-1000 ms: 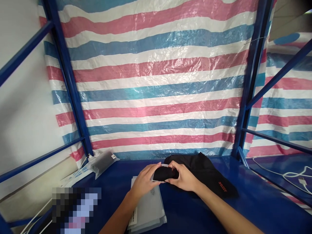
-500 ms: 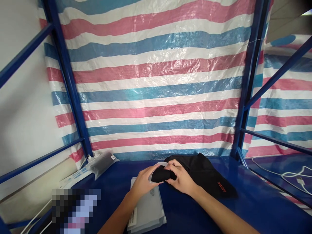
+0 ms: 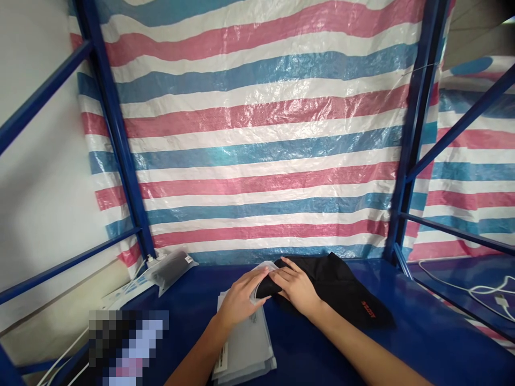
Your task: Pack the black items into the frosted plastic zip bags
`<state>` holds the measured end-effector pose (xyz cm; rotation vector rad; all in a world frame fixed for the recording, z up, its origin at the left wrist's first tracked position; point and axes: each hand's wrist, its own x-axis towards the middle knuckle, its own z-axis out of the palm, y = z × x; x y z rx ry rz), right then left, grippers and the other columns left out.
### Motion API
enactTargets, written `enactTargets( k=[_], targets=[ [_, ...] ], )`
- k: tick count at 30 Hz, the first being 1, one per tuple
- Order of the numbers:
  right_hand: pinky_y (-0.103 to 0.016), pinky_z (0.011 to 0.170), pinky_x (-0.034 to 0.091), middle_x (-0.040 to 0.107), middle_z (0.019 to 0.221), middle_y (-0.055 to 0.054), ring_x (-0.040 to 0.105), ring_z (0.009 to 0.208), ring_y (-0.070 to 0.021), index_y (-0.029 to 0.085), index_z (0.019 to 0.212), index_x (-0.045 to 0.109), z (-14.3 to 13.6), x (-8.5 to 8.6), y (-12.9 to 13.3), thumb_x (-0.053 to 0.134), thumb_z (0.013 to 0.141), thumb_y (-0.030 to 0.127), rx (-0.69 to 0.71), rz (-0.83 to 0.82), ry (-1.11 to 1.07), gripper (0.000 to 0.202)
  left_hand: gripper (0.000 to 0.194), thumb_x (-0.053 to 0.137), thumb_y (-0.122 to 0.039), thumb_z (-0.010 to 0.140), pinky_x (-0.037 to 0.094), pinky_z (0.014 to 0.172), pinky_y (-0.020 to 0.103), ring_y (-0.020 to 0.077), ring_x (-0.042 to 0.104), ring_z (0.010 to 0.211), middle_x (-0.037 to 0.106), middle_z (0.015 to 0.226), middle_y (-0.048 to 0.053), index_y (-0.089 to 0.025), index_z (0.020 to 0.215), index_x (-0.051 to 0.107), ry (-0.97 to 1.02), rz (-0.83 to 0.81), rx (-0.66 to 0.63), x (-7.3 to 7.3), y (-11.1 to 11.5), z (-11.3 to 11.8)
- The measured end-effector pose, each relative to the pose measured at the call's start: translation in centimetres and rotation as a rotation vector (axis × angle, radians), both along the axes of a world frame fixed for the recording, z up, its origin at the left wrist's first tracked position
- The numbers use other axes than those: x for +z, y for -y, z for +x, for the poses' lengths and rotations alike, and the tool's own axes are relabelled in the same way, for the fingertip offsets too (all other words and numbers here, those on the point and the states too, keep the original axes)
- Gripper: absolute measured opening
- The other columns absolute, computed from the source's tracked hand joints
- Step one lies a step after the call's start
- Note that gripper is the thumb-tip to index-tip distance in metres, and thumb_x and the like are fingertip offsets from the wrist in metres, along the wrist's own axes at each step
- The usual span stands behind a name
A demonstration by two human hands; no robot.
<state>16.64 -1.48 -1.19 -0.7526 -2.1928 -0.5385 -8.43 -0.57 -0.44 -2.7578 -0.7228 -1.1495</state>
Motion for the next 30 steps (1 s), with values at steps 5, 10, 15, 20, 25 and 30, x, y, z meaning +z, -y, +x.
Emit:
enactTargets(
  k=[5, 10, 15, 20, 25, 30],
  targets=[
    [-0.052, 0.118, 0.049, 0.08, 0.096, -0.008, 0.074, 0.084, -0.0263, 0.016, 0.14, 0.063, 0.0, -0.4, -0.6, 0.072, 0.103, 0.036, -0.113, 0.041, 0.125, 0.043, 0.089, 0.088, -0.04, 0.09, 0.055, 0.119, 0.047, 0.0303, 0.064, 0.14, 0.062, 0.158, 0.006, -0.037, 0.166, 0.041, -0.05, -0.142, 0.071, 0.9, 0.2, -0.2],
    [-0.047, 0.104, 0.056, 0.078, 0.094, -0.008, 0.073, 0.085, -0.0268, 0.014, 0.14, 0.063, -0.1, 0.0, -0.2, 0.073, 0.103, 0.037, -0.083, -0.036, 0.152, 0.045, 0.085, 0.087, -0.036, 0.091, 0.057, 0.117, 0.046, 0.0302, 0.067, 0.137, 0.064, 0.156, 0.005, -0.037, 0.165, 0.044, -0.061, -0.165, 0.029, 1.1, 0.3, -0.6],
    [-0.054, 0.111, 0.053, 0.077, 0.116, -0.014, 0.07, 0.114, -0.0345, 0.016, 0.148, 0.057, 0.1, 1.6, 1.3, 0.076, 0.1, 0.033, -0.094, -0.152, 0.141, 0.055, 0.078, 0.081, -0.035, 0.097, 0.056, 0.119, 0.048, 0.0307, 0.064, 0.141, 0.062, 0.158, 0.004, -0.039, 0.165, 0.044, -0.014, -0.162, 0.004, 0.8, 0.0, -0.8],
    [-0.056, 0.124, 0.044, 0.074, 0.133, -0.014, 0.068, 0.128, -0.0308, 0.02, 0.152, 0.05, 0.7, 1.9, 2.5, 0.059, 0.105, 0.02, -0.012, -0.315, 0.046, 0.049, 0.076, 0.079, -0.039, 0.099, 0.057, 0.118, 0.05, 0.0313, 0.064, 0.14, 0.063, 0.156, 0.006, -0.039, 0.166, 0.044, 0.023, -0.161, -0.009, 0.4, -0.4, -0.8],
    [-0.055, 0.128, 0.041, 0.068, 0.144, -0.018, 0.05, 0.152, -0.0319, 0.016, 0.145, 0.056, -0.1, 1.0, 2.3, 0.062, 0.092, 0.007, -0.025, -0.413, -0.035, 0.054, 0.076, 0.072, -0.046, 0.103, 0.058, 0.117, 0.053, 0.0314, 0.062, 0.143, 0.06, 0.161, 0.006, -0.041, 0.169, 0.035, -0.048, -0.061, -0.045, -0.6, -0.9, -0.7],
    [-0.062, 0.114, 0.052, 0.073, 0.119, -0.016, 0.056, 0.138, -0.0406, 0.02, 0.137, 0.068, -1.2, 0.9, 1.8, 0.077, 0.087, 0.009, -0.173, -0.342, -0.057, 0.052, 0.06, 0.065, -0.046, 0.107, 0.058, 0.117, 0.054, 0.0307, 0.065, 0.14, 0.06, 0.16, 0.005, -0.041, 0.164, 0.047, -0.082, -0.033, -0.022, -0.7, -1.2, -0.8]
  ],
)
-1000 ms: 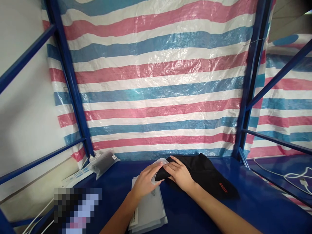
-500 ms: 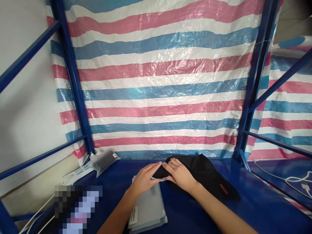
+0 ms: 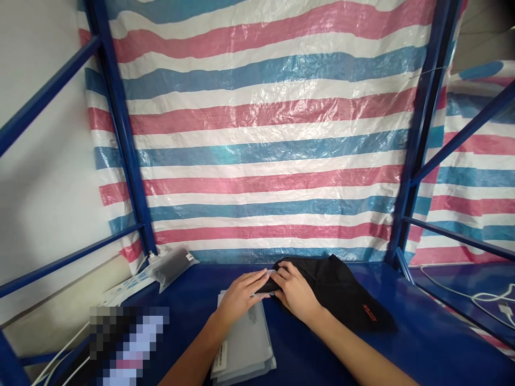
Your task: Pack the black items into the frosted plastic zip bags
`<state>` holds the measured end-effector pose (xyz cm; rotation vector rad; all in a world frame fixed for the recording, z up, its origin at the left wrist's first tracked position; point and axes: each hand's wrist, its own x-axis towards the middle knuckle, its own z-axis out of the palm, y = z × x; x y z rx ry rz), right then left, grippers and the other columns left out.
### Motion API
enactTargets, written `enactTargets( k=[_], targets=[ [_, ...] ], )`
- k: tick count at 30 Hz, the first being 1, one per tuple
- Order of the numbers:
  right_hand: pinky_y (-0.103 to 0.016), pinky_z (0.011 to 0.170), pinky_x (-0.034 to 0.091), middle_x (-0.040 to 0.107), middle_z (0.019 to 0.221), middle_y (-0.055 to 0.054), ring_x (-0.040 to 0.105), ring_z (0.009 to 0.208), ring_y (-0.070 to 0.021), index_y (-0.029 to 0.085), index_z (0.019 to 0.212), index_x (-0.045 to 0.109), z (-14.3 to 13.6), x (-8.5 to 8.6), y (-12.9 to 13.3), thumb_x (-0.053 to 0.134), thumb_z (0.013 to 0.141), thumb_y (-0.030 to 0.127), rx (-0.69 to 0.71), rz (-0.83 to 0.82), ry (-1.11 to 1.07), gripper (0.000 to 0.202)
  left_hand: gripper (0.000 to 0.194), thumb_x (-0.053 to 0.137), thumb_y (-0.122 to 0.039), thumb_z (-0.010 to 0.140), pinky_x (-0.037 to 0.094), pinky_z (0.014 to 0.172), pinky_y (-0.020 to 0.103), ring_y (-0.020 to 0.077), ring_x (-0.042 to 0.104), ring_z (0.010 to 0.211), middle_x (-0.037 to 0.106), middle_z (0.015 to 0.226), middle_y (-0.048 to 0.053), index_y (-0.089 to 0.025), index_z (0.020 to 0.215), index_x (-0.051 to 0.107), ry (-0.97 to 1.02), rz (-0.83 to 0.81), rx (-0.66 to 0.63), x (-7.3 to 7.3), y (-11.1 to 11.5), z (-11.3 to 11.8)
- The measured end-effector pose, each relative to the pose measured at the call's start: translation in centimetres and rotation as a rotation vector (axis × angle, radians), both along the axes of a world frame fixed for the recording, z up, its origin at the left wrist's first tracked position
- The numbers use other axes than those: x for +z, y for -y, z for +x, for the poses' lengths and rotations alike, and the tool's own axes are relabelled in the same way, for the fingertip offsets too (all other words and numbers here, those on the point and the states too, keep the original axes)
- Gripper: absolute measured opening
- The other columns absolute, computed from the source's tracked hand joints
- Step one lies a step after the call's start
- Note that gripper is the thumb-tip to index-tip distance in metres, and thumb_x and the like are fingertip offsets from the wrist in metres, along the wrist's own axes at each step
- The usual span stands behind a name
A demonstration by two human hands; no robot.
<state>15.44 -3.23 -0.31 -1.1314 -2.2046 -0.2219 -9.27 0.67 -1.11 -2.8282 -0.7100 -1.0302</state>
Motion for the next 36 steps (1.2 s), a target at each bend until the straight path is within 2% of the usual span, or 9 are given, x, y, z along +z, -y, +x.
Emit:
enactTargets(
  k=[2, 8, 12, 14, 17, 21, 26, 30, 36],
  targets=[
    [-0.058, 0.106, 0.058, 0.069, 0.121, -0.016, 0.061, 0.127, -0.0382, 0.021, 0.14, 0.067, 0.3, 0.1, -0.1, 0.079, 0.09, 0.014, 0.018, 0.021, -0.027, 0.052, 0.054, 0.069, -0.049, 0.104, 0.059, 0.115, 0.054, 0.0313, 0.067, 0.137, 0.065, 0.155, 0.004, -0.039, 0.156, 0.059, 0.082, -0.049, 0.017, 0.5, 0.0, -0.2],
    [-0.049, 0.115, 0.055, 0.063, 0.15, -0.013, 0.064, 0.136, -0.0299, 0.027, 0.161, 0.047, 2.6, -1.0, -1.5, 0.081, 0.097, 0.039, 0.306, -0.159, -0.402, 0.073, 0.045, 0.078, -0.049, 0.098, 0.052, 0.12, 0.057, 0.0339, 0.068, 0.136, 0.073, 0.144, 0.005, -0.033, 0.139, 0.075, 0.343, -0.379, 0.033, 2.1, -0.1, -0.7],
    [-0.041, 0.096, 0.063, 0.082, 0.113, -0.007, 0.079, 0.103, -0.0266, 0.025, 0.119, 0.079, 2.6, -1.8, -2.8, 0.074, 0.102, 0.038, 0.328, -0.263, -0.54, 0.023, 0.049, 0.082, -0.046, 0.093, 0.055, 0.117, 0.056, 0.0348, 0.069, 0.134, 0.073, 0.145, 0.005, -0.035, 0.14, 0.075, 0.302, -0.47, 0.077, 2.5, -0.5, -1.3],
    [-0.039, 0.088, 0.063, 0.084, 0.1, -0.006, 0.08, 0.092, -0.0257, 0.024, 0.104, 0.083, 2.2, -1.8, -3.1, 0.071, 0.103, 0.038, 0.304, -0.252, -0.565, 0.019, 0.056, 0.087, -0.045, 0.088, 0.056, 0.116, 0.055, 0.0351, 0.069, 0.134, 0.073, 0.145, 0.006, -0.034, 0.141, 0.074, 0.292, -0.431, 0.145, 2.9, -0.4, -1.7],
    [-0.037, 0.083, 0.062, 0.083, 0.097, -0.007, 0.079, 0.089, -0.0252, 0.023, 0.105, 0.084, 1.4, -1.4, -2.9, 0.072, 0.103, 0.038, 0.284, -0.19, -0.598, 0.019, 0.066, 0.087, -0.044, 0.088, 0.051, 0.12, 0.055, 0.0352, 0.062, 0.142, 0.064, 0.155, 0.009, -0.032, 0.15, 0.065, 0.292, -0.255, 0.209, 4.0, 0.5, -2.1],
    [-0.036, 0.086, 0.062, 0.08, 0.101, -0.007, 0.077, 0.093, -0.0241, 0.025, 0.109, 0.083, 0.8, -1.0, -2.2, 0.067, 0.106, 0.035, 0.294, -0.125, -0.566, 0.019, 0.033, 0.067, -0.038, 0.103, 0.049, 0.123, 0.052, 0.0328, 0.06, 0.143, 0.064, 0.153, 0.008, -0.032, 0.135, 0.075, 0.141, -0.051, 0.189, 6.3, 2.2, -1.6],
    [-0.035, 0.085, 0.062, 0.079, 0.101, -0.007, 0.076, 0.093, -0.0231, 0.024, 0.11, 0.082, 0.6, -0.9, -1.8, 0.062, 0.109, 0.031, 0.294, -0.092, -0.512, 0.021, 0.029, 0.076, -0.035, 0.095, 0.055, 0.117, 0.046, 0.0347, 0.06, 0.143, 0.058, 0.161, 0.002, -0.035, 0.124, 0.081, -0.151, -0.149, 0.151, 8.5, 2.5, -0.9],
    [-0.035, 0.087, 0.062, 0.078, 0.101, -0.007, 0.076, 0.093, -0.0226, 0.024, 0.112, 0.081, 0.8, -0.8, -1.9, 0.06, 0.11, 0.031, 0.276, -0.064, -0.457, 0.022, 0.041, 0.082, -0.04, 0.089, 0.06, 0.106, 0.043, 0.0355, 0.069, 0.133, 0.066, 0.154, 0.005, -0.036, 0.13, 0.079, -0.241, -0.205, 0.125, 8.9, 1.6, -0.8],
    [-0.037, 0.086, 0.06, 0.075, 0.1, -0.007, 0.072, 0.095, -0.0241, 0.023, 0.116, 0.077, 0.8, -0.3, -1.3, 0.055, 0.112, 0.029, 0.274, 0.039, -0.293, 0.023, 0.026, 0.07, -0.025, 0.094, 0.06, 0.099, 0.042, 0.0319, 0.076, 0.112, 0.073, 0.137, 0.007, -0.03, 0.119, 0.079, -0.336, -0.106, 0.165, 8.3, 1.3, 0.2]
  ],
)
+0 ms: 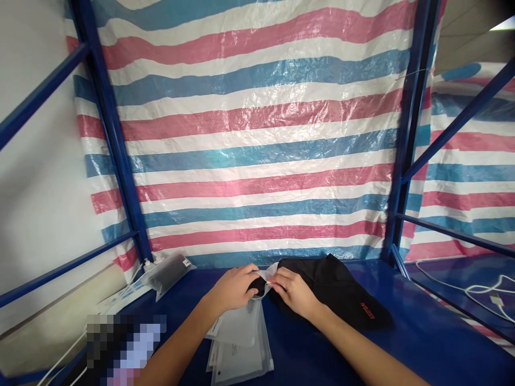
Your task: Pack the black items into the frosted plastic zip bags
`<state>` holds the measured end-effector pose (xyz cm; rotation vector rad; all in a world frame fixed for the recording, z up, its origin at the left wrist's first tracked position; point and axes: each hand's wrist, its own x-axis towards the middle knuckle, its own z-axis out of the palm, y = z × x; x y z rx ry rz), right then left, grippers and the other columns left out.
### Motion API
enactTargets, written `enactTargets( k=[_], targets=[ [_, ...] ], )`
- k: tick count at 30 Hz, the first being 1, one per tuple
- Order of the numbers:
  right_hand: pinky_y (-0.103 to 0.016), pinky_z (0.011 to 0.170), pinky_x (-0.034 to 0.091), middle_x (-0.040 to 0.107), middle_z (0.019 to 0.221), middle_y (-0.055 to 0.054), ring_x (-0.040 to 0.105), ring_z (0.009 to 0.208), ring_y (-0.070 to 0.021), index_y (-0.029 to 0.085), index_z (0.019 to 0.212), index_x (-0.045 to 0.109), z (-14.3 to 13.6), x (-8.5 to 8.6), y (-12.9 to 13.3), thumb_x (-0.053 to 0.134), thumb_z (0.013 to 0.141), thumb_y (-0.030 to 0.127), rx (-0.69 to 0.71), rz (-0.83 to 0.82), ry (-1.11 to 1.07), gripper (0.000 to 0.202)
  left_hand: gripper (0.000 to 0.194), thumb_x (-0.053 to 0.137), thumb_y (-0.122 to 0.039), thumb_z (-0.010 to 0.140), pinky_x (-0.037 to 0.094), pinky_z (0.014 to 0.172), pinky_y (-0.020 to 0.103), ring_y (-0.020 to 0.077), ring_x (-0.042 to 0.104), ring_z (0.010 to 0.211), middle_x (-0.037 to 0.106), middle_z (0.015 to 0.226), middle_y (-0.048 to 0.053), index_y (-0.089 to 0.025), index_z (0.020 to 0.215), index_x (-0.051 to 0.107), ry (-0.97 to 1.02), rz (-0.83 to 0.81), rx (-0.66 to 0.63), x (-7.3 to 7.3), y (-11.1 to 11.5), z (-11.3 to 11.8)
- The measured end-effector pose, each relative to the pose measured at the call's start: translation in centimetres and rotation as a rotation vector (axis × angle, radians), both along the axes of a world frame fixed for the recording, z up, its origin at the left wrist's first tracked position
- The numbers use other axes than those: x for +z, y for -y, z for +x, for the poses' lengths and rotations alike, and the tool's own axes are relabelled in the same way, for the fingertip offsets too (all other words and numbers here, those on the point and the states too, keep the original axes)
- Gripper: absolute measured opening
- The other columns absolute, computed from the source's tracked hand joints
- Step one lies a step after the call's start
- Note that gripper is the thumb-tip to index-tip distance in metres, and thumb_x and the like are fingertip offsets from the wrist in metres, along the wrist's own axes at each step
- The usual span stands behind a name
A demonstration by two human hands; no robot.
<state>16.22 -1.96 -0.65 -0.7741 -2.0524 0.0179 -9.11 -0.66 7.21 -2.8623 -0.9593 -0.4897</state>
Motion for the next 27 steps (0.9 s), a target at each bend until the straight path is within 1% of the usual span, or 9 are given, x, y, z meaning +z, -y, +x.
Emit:
enactTargets(
  k=[4, 8, 10, 13, 17, 19, 22, 25, 27],
  targets=[
    [-0.04, 0.087, 0.061, 0.073, 0.102, -0.009, 0.069, 0.095, -0.0253, 0.02, 0.117, 0.073, -0.9, 0.3, 1.0, 0.049, 0.113, 0.023, -0.014, 0.096, 0.111, 0.025, 0.022, 0.066, -0.022, 0.096, 0.056, 0.109, 0.048, 0.0348, 0.071, 0.124, 0.065, 0.15, 0.008, -0.027, 0.112, 0.08, 0.007, 0.096, -0.005, -1.2, -0.3, 1.1],
    [-0.04, 0.087, 0.062, 0.072, 0.101, -0.009, 0.069, 0.095, -0.0255, 0.02, 0.12, 0.073, -1.5, 0.3, 1.6, 0.048, 0.113, 0.022, 0.01, 0.173, 0.152, 0.026, 0.011, 0.074, -0.029, 0.095, 0.057, 0.105, 0.047, 0.0316, 0.075, 0.109, 0.076, 0.128, 0.008, -0.026, 0.1, 0.084, 0.045, 0.105, 0.1, -2.5, -0.9, 2.1],
    [-0.039, 0.086, 0.063, 0.074, 0.101, -0.009, 0.07, 0.094, -0.0251, 0.022, 0.12, 0.074, -1.5, 0.4, 1.6, 0.05, 0.113, 0.024, 0.034, 0.154, 0.074, 0.025, 0.009, 0.078, -0.032, 0.094, 0.057, 0.104, 0.046, 0.0305, 0.076, 0.106, 0.078, 0.121, 0.006, -0.028, 0.098, 0.085, 0.07, 0.098, 0.159, -2.7, -1.0, 2.0],
    [-0.037, 0.083, 0.063, 0.077, 0.1, -0.007, 0.074, 0.092, -0.0238, 0.025, 0.116, 0.078, -1.0, 0.7, 1.2, 0.059, 0.11, 0.03, 0.05, 0.018, -0.186, 0.021, 0.014, 0.079, -0.035, 0.095, 0.056, 0.106, 0.045, 0.031, 0.075, 0.114, 0.077, 0.131, 0.004, -0.032, 0.107, 0.086, 0.168, 0.042, 0.14, -2.1, -1.1, 1.2],
    [-0.034, 0.074, 0.064, 0.079, 0.099, -0.006, 0.077, 0.087, -0.0235, 0.026, 0.107, 0.082, -0.5, 0.9, 0.6, 0.068, 0.105, 0.036, 0.067, -0.178, -0.407, 0.017, 0.021, 0.064, -0.035, 0.105, 0.058, 0.105, 0.04, 0.0274, 0.074, 0.12, 0.075, 0.138, 0.004, -0.03, 0.11, 0.084, 0.383, -0.048, 0.102, -0.8, 0.0, 0.3],
    [-0.033, 0.071, 0.064, 0.08, 0.096, -0.006, 0.077, 0.085, -0.0237, 0.026, 0.101, 0.083, -0.5, 1.0, 0.7, 0.071, 0.102, 0.038, 0.067, -0.226, -0.453, 0.017, 0.024, 0.06, -0.037, 0.107, 0.058, 0.104, 0.039, 0.0265, 0.074, 0.119, 0.077, 0.132, 0.005, -0.028, 0.113, 0.081, 0.45, -0.051, 0.079, -0.3, 1.1, 0.6],
    [-0.032, 0.066, 0.061, 0.078, 0.089, -0.005, 0.075, 0.078, -0.0228, 0.025, 0.096, 0.082, -0.8, 1.2, 1.3, 0.071, 0.101, 0.041, 0.06, -0.247, -0.452, 0.02, 0.026, 0.065, -0.041, 0.104, 0.057, 0.102, 0.038, 0.027, 0.074, 0.116, 0.078, 0.126, 0.004, -0.029, 0.124, 0.077, 0.43, -0.051, 0.041, 0.1, 2.6, 1.8],
    [-0.032, 0.067, 0.06, 0.075, 0.084, -0.004, 0.071, 0.073, -0.021, 0.024, 0.093, 0.08, -1.0, 1.6, 1.9, 0.069, 0.102, 0.041, 0.058, -0.249, -0.405, 0.022, 0.02, 0.063, -0.037, 0.106, 0.056, 0.097, 0.036, 0.0249, 0.076, 0.105, 0.082, 0.112, 0.001, -0.03, 0.109, 0.081, 0.371, -0.073, 0.013, 0.5, 3.1, 2.9],
    [-0.031, 0.067, 0.058, 0.072, 0.082, -0.004, 0.068, 0.071, -0.0199, 0.023, 0.091, 0.078, -1.1, 1.9, 2.1, 0.068, 0.103, 0.04, 0.051, -0.258, -0.391, 0.023, 0.024, 0.059, -0.033, 0.108, 0.055, 0.094, 0.036, 0.0238, 0.076, 0.1, 0.082, 0.106, 0.001, -0.028, 0.1, 0.081, 0.359, -0.065, 0.011, 0.7, 3.1, 3.3]
  ],
)
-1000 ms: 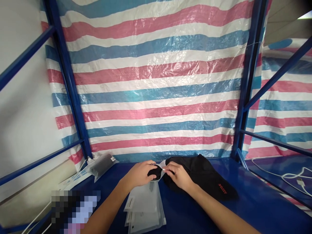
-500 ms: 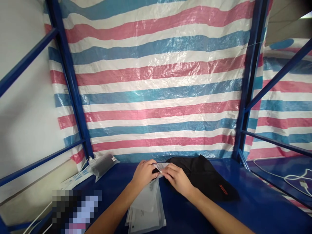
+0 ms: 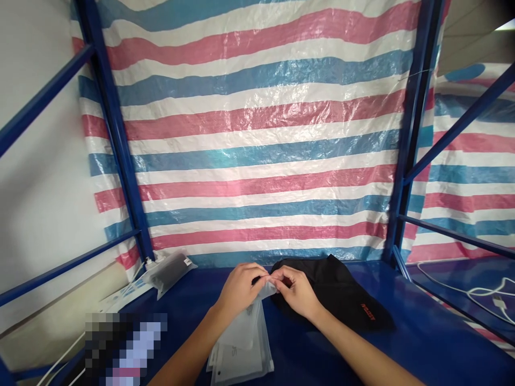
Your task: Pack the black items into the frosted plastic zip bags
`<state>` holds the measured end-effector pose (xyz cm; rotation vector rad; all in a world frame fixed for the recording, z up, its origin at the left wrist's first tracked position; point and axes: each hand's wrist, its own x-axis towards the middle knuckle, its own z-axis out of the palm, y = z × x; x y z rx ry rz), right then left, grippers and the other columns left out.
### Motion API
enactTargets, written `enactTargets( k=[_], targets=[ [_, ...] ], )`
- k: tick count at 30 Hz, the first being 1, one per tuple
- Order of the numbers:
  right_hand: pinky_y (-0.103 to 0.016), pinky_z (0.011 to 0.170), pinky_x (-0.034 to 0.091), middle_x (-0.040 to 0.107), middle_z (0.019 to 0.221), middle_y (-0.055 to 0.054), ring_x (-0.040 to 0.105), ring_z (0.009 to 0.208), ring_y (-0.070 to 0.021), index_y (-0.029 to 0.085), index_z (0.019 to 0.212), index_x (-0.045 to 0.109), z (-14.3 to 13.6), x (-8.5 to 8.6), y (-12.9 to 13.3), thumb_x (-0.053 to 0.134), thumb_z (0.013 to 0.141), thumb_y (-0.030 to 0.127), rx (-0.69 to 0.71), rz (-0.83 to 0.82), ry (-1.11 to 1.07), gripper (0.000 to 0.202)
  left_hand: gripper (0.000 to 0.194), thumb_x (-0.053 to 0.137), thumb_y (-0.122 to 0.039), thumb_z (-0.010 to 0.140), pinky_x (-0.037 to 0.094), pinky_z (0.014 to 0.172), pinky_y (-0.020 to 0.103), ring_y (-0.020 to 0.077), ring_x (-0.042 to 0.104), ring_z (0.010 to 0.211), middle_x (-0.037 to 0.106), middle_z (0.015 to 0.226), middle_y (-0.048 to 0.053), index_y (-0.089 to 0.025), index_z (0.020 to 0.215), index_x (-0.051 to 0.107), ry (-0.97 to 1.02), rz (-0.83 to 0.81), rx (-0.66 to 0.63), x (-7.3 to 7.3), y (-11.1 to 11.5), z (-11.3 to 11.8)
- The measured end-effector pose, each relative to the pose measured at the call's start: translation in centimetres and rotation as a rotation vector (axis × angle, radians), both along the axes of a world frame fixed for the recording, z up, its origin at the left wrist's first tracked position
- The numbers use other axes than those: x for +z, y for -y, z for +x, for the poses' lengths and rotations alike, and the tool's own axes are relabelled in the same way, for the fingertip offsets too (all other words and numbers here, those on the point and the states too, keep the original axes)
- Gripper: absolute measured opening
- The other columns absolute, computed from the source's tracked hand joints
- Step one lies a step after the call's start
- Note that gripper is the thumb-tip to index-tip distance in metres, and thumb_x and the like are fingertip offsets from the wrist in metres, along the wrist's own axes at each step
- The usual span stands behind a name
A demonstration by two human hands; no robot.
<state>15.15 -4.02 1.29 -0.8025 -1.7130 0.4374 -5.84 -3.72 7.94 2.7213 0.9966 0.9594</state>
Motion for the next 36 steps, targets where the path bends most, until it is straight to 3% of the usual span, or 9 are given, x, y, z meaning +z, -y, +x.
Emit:
enactTargets(
  k=[5, 9, 12, 16, 20, 23, 27, 32, 36],
  targets=[
    [-0.029, 0.065, 0.051, 0.068, 0.08, -0.002, 0.061, 0.07, -0.0182, 0.021, 0.088, 0.071, 0.2, 0.3, -0.2, 0.064, 0.104, 0.041, -0.013, -0.019, -0.009, 0.027, 0.028, 0.051, -0.03, 0.11, 0.051, 0.095, 0.038, 0.0245, 0.073, 0.1, 0.079, 0.104, 0.003, -0.026, 0.1, 0.077, -0.064, 0.057, 0.061, 0.3, -0.2, -0.4],
    [-0.029, 0.064, 0.047, 0.066, 0.08, -0.002, 0.059, 0.07, -0.018, 0.021, 0.088, 0.068, 0.6, 0.1, -0.9, 0.064, 0.104, 0.048, -0.008, -0.094, -0.062, 0.031, 0.029, 0.048, -0.034, 0.111, 0.051, 0.09, 0.037, 0.0251, 0.072, 0.1, 0.076, 0.102, 0.004, -0.025, 0.101, 0.074, -0.09, 0.009, 0.136, 0.2, -0.7, -2.0],
    [-0.029, 0.062, 0.047, 0.064, 0.08, -0.001, 0.058, 0.068, -0.0181, 0.022, 0.089, 0.064, 1.3, -0.3, -1.9, 0.064, 0.102, 0.058, 0.024, -0.181, -0.175, 0.038, 0.031, 0.046, -0.036, 0.111, 0.051, 0.09, 0.037, 0.0255, 0.071, 0.099, 0.075, 0.103, 0.005, -0.024, 0.1, 0.072, -0.027, -0.025, 0.193, -0.1, -1.2, -3.8],
    [-0.03, 0.062, 0.048, 0.058, 0.078, 0.002, 0.055, 0.065, -0.0172, 0.024, 0.089, 0.058, 2.1, -1.0, -2.7, 0.067, 0.098, 0.066, 0.122, -0.258, -0.281, 0.044, 0.031, 0.047, -0.043, 0.112, 0.054, 0.093, 0.036, 0.0246, 0.072, 0.104, 0.076, 0.109, 0.005, -0.024, 0.106, 0.071, 0.117, -0.077, 0.14, -0.9, -1.2, -5.4],
    [-0.03, 0.065, 0.047, 0.059, 0.08, 0.001, 0.055, 0.069, -0.0175, 0.024, 0.09, 0.059, 2.0, -1.0, -2.2, 0.064, 0.102, 0.063, 0.136, -0.223, -0.203, 0.041, 0.034, 0.066, -0.048, 0.102, 0.058, 0.094, 0.035, 0.0279, 0.072, 0.117, 0.076, 0.125, 0.007, -0.027, 0.128, 0.071, 0.149, -0.176, 0.114, -1.9, -0.8, -4.8],
    [-0.03, 0.069, 0.047, 0.062, 0.085, 0.0, 0.057, 0.074, -0.0181, 0.023, 0.094, 0.062, 1.9, -0.5, -1.3, 0.061, 0.105, 0.056, 0.097, -0.141, -0.083, 0.034, 0.023, 0.067, -0.042, 0.101, 0.058, 0.089, 0.032, 0.0249, 0.074, 0.106, 0.078, 0.115, 0.005, -0.026, 0.114, 0.078, 0.112, -0.182, 0.06, -2.2, -0.8, -3.8],
    [-0.032, 0.077, 0.051, 0.069, 0.107, -0.006, 0.066, 0.094, -0.0227, 0.025, 0.115, 0.073, 1.8, 0.3, -0.4, 0.076, 0.098, 0.048, 0.086, -0.019, 0.104, 0.029, 0.025, 0.057, -0.035, 0.107, 0.057, 0.086, 0.03, 0.0218, 0.074, 0.1, 0.078, 0.109, 0.004, -0.026, 0.104, 0.081, 0.076, -0.124, 0.029, -2.3, -0.7, -3.2],
    [-0.034, 0.08, 0.053, 0.07, 0.092, -0.005, 0.069, 0.085, -0.0214, 0.024, 0.097, 0.08, 1.4, 0.5, -0.1, 0.064, 0.107, 0.046, 0.065, 0.031, 0.123, 0.029, 0.019, 0.064, -0.034, 0.105, 0.054, 0.094, 0.033, 0.0226, 0.073, 0.106, 0.079, 0.116, 0.003, -0.028, 0.115, 0.079, 0.046, -0.015, 0.041, -2.6, -0.6, -2.6],
    [-0.033, 0.08, 0.055, 0.071, 0.096, -0.006, 0.071, 0.086, -0.0212, 0.024, 0.105, 0.081, 1.8, 0.4, -0.1, 0.058, 0.111, 0.047, 0.02, 0.096, 0.222, 0.033, 0.024, 0.058, -0.034, 0.109, 0.052, 0.091, 0.034, 0.0222, 0.074, 0.101, 0.08, 0.112, 0.002, -0.029, 0.11, 0.082, 0.003, 0.075, 0.039, -2.5, -0.6, -2.5]
  ],
)
